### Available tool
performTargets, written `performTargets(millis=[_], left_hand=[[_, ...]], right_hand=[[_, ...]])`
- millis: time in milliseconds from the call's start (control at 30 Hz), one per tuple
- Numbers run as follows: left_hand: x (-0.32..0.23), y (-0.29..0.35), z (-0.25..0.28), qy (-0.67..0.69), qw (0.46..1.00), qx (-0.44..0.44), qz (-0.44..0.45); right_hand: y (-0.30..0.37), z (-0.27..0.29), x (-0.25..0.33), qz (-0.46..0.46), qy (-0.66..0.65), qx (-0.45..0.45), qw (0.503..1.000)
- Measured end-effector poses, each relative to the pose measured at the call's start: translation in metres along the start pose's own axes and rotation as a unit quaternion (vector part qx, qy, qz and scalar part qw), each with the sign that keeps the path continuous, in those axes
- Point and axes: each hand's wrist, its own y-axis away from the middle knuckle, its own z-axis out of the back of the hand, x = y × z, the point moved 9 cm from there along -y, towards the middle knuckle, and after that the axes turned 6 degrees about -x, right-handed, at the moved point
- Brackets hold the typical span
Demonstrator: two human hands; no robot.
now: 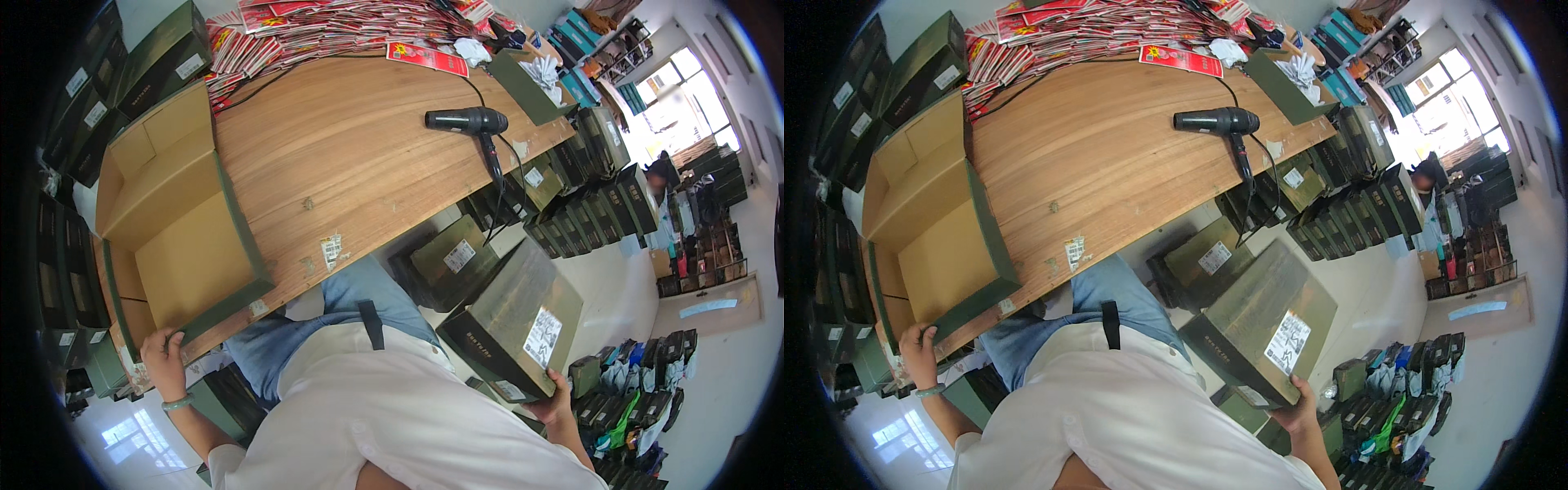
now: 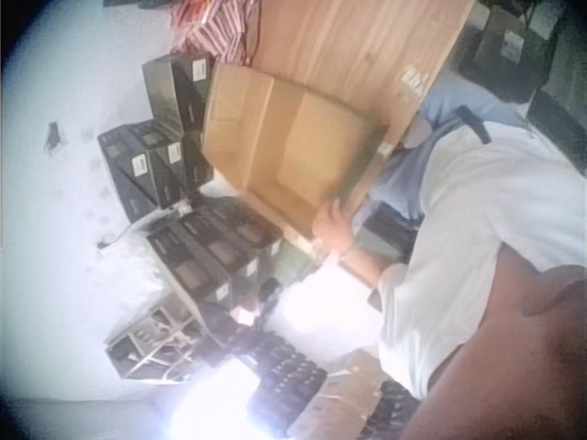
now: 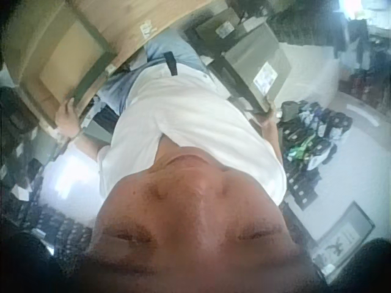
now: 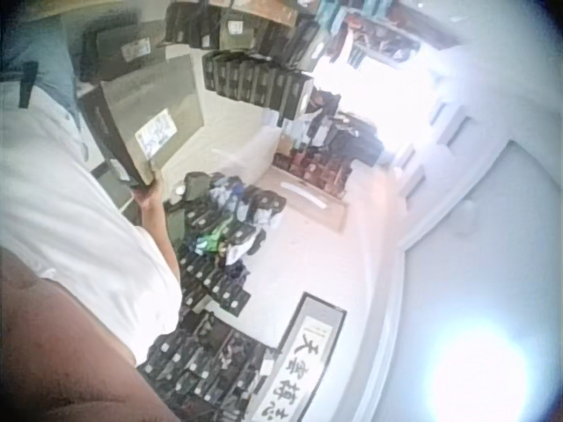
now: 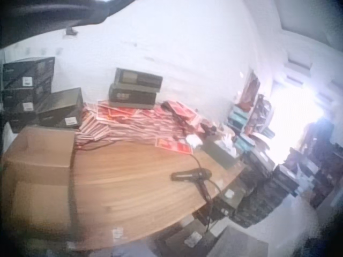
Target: The person applies a label to a green shoebox, places a shoe and a red card inside, closes the box, and uses a hairdryer to heat the label. The person repeats the process with another shoebox.
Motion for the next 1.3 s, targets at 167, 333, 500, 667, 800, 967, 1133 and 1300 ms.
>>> performTargets(millis=[167,333,500,667,800,967,1133,1300], left_hand=[[-0.013,0.004,0.005,0.01,0.998,-0.042,-0.038],[-0.023,0.003,0.012,0.013,0.998,-0.058,-0.029],[-0.035,-0.003,0.015,0.023,0.997,-0.065,-0.039],[-0.085,-0.012,0.036,0.061,0.996,-0.051,-0.047],[-0.14,-0.041,0.04,0.147,0.985,-0.022,-0.09],[-0.224,-0.11,-0.001,0.205,0.959,0.121,-0.156],[-0.241,-0.2,-0.12,0.2,0.963,0.104,-0.149],[-0.252,-0.202,-0.169,0.091,0.974,0.199,-0.058]], right_hand=[[-0.024,-0.064,0.057,0.12,0.048,0.074,0.989],[-0.074,-0.205,0.098,0.101,0.188,0.223,0.951],[-0.128,-0.327,0.119,0.037,0.328,0.309,0.892],[-0.167,-0.439,0.192,0.404,0.378,0.252,0.794],[-0.12,-0.434,0.181,0.654,0.364,0.041,0.662],[-0.086,-0.408,0.035,0.447,0.181,0.28,0.83],[-0.079,-0.42,0.002,0.438,0.216,0.283,0.826],[-0.1,-0.441,0.056,0.336,0.216,0.34,0.851]])
